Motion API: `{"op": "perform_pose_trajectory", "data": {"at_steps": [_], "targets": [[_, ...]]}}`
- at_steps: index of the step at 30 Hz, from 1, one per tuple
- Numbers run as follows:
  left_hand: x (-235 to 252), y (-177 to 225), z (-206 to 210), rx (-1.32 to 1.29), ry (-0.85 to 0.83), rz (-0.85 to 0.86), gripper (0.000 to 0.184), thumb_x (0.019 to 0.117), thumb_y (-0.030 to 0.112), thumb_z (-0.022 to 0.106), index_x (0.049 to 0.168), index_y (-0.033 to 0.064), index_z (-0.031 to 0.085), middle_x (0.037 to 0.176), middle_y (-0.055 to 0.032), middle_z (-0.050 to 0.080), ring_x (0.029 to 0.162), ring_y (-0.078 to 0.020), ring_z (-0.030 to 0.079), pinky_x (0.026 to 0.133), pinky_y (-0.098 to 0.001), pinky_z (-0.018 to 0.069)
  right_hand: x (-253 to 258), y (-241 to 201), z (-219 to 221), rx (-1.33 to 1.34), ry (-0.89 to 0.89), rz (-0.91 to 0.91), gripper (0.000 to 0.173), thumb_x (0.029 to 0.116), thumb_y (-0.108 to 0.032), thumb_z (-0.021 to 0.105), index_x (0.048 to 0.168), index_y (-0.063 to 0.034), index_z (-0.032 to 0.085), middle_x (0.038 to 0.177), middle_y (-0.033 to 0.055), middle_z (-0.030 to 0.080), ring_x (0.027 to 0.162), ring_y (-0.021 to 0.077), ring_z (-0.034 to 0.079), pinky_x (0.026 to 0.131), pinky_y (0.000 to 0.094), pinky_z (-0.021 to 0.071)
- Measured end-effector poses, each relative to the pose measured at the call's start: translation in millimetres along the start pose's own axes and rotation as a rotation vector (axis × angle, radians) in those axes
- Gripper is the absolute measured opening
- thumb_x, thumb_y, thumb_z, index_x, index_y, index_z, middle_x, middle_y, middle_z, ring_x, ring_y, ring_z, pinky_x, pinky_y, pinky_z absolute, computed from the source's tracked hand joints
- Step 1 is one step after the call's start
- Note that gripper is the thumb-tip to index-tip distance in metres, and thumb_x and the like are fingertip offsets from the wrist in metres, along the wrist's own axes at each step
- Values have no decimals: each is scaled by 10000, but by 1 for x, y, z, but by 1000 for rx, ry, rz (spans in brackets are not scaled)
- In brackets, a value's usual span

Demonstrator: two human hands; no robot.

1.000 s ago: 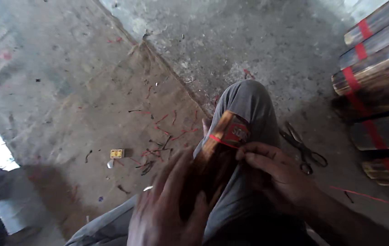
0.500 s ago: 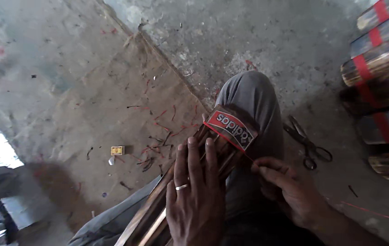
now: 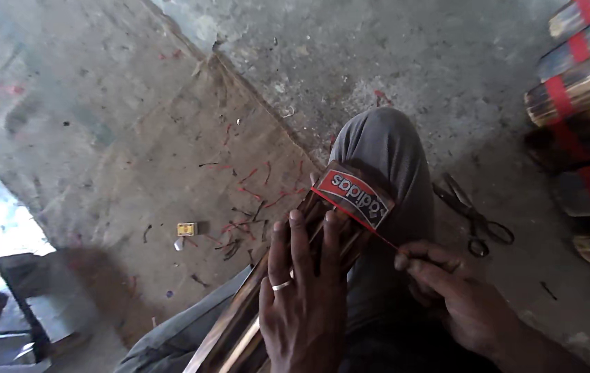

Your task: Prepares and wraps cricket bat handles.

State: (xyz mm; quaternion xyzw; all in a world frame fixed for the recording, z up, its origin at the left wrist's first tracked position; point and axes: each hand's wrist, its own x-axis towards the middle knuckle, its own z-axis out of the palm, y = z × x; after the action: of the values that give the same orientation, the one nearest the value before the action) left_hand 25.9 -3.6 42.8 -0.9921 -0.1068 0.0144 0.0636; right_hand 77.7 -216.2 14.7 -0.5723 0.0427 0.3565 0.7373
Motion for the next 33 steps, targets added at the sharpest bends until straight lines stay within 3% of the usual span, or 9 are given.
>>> {"op": "perform_pose_trajectory", "data": {"at_steps": [6,16,19,21,25,29,31,33], "targets": [[-1,1,2,4,13,3,901,846,623,678,1618,381,280,1691,-83,237,1482,-339,365,985,-538,493,-4,-5,0,-67,-36,-92,207,1049,-230,564,1124,-138,733,715,9,540,533,54,438,480,204,401],[0,1,3,9,11,13,863,856,615,671,1606,400,303,1687,-83,244,1481,-336,366,988,-536,494,1,11,-2,32,35,87,206,1041,-216,564,1122,-137,737,730,44,547,520,83,430,459,219,378],[3,0,1,1,5,24,776,873,604,665,1561,530,312,1685,-91,243,1464,-360,380,936,-545,511,5,10,0,89,62,167,199,1040,-219,568,1126,-137,728,714,38,527,513,78,426,457,215,381],[4,0,-1,0,-4,28,746,881,604,653,1545,568,313,1683,-102,240,1452,-375,390,885,-551,527,8,9,1,153,81,196,198,1039,-217,567,1132,-127,718,687,31,490,511,77,417,461,213,379],[7,-3,-2,-9,-7,32,779,853,634,653,1543,584,295,1683,-97,231,1418,-383,422,808,-545,545,9,7,4,235,95,208,201,1036,-218,578,1132,-113,719,671,23,466,508,74,399,462,214,367],[16,-16,-13,-120,-66,67,839,801,622,711,1543,557,326,1653,-74,305,1333,-403,502,708,-571,557,11,6,7,194,20,156,189,1036,-204,570,1127,-121,714,662,6,455,513,70,407,480,220,388],[24,-30,-25,-242,-153,96,875,776,568,731,1545,560,314,1613,-28,365,1230,-364,578,645,-577,556,12,1,14,151,-39,94,174,1036,-202,576,1111,-134,718,667,-2,480,526,61,423,500,219,399],[31,-46,-38,-434,-269,129,909,743,488,749,1538,559,314,1560,54,424,1155,-257,624,672,-564,574,14,-7,22,145,-100,22,179,1041,-200,578,1110,-121,723,694,14,513,543,61,437,513,219,407]]}}
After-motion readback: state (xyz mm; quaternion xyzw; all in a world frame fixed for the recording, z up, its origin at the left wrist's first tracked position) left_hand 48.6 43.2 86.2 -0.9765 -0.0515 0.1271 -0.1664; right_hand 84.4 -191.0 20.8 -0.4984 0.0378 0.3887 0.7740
